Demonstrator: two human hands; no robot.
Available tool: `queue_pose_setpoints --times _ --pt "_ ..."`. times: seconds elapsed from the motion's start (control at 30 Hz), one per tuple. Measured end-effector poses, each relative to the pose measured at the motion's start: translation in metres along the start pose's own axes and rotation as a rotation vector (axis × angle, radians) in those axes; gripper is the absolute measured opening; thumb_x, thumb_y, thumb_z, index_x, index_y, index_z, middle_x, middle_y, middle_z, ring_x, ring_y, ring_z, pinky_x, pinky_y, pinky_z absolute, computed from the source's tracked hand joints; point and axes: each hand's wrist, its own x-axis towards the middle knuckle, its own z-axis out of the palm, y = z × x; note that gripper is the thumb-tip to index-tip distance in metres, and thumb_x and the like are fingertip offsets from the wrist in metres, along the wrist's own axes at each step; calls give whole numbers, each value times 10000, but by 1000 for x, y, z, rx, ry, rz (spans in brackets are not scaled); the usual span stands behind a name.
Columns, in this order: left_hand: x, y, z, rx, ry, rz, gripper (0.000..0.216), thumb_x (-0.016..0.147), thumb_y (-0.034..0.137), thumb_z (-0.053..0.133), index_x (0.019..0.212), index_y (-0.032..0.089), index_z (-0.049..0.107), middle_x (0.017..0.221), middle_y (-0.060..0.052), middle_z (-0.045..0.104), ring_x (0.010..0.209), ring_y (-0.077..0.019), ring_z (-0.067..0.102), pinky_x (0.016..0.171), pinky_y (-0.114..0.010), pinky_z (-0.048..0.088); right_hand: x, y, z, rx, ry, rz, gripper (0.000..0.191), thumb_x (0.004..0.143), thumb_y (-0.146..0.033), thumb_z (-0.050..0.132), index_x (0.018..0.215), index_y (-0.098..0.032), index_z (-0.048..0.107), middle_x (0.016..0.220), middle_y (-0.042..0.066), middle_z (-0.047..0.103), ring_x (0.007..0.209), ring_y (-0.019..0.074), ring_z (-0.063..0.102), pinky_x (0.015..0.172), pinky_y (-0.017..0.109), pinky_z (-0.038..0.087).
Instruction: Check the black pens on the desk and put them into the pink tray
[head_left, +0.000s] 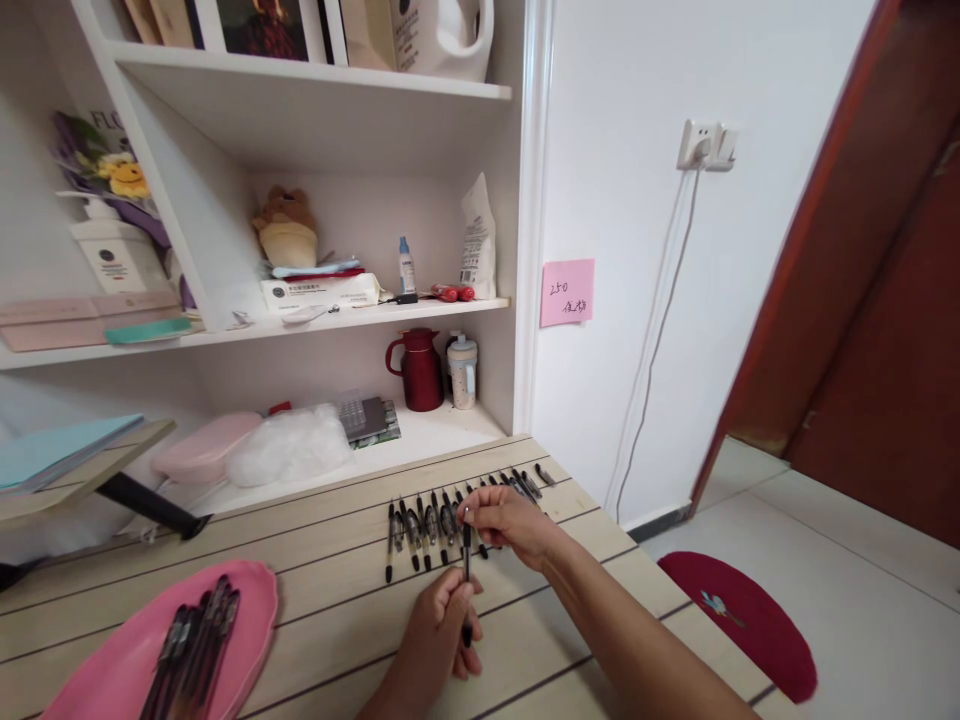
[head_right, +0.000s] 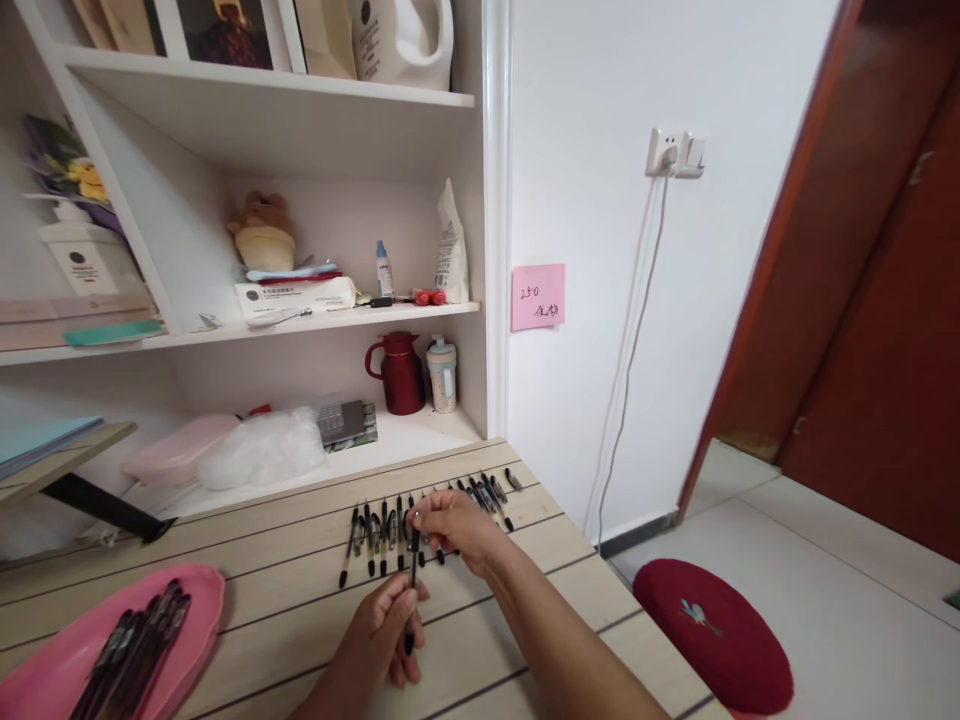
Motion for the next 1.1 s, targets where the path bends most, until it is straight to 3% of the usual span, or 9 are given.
queue_pose_setpoints --times 0.17,0.3,0.37,0.43,0.5,0.53,0.77,0.9,1.1 --pt "0 0 0 13 -5 6 440 723 575 382 867 166 458 541 42 513 306 -79 511 256 -134 244 1 3 3 -15 93 -20 208 555 -278 674 574 -152 509 427 -77 437 352 29 319 369 181 170" --pt "0 2 0 14 -3 3 423 731 562 380 861 167 453 539 44 514 303 -74 504 261 -136 250 5 2 -8 -173 78 -99 219 638 -352 614 729 -161 559 556 -36 534 437 67 443 401 186 246" --pt "-1 2 1 15 9 -5 420 730 562 380 858 168 449 543 44 516 302 -73 502 261 -136 248 9 0 -27 -402 213 -166 226 710 -356 534 830 -169 573 689 4 598 562 105 523 469 203 323" --pt "-1 2 1 10 27 -17 419 730 564 376 854 169 441 549 44 518 298 -71 498 258 -135 243 13 1 -52 -784 455 -175 220 772 -319 445 859 -182 592 807 34 626 713 141 556 579 228 371" --pt "0 1 2 0 37 -22 410 732 559 375 853 172 433 556 45 517 300 -69 498 257 -131 236 15 5 -78 -1217 609 -58 266 812 -272 365 939 -216 592 927 46 622 844 164 550 656 246 374" --pt "0 0 2 -3 39 -21 400 733 552 377 854 174 429 560 45 517 303 -68 499 257 -128 232 16 8 -89 -1275 625 -28 277 813 -249 363 960 -207 594 979 69 609 899 183 536 681 258 370" --pt "-2 4 2 -21 10 -23 325 751 480 395 864 178 431 575 48 510 316 -57 501 262 -112 229 17 34 -117 -1432 559 81 226 789 -178 413 762 -180 637 921 87 625 931 200 534 659 245 357" --pt "-4 8 -1 -24 21 -2 343 749 473 404 898 168 454 575 45 512 321 -57 496 272 -117 246 18 39 -124 -1436 641 155 242 804 -170 383 836 -161 622 888 119 631 871 211 565 676 275 354" --pt "2 16 -24 89 231 101 437 727 483 441 1001 151 514 574 45 507 343 -67 479 311 -156 311 18 41 -130 -1373 714 216 239 746 -122 432 949 -135 557 874 139 628 856 233 581 662 291 370"
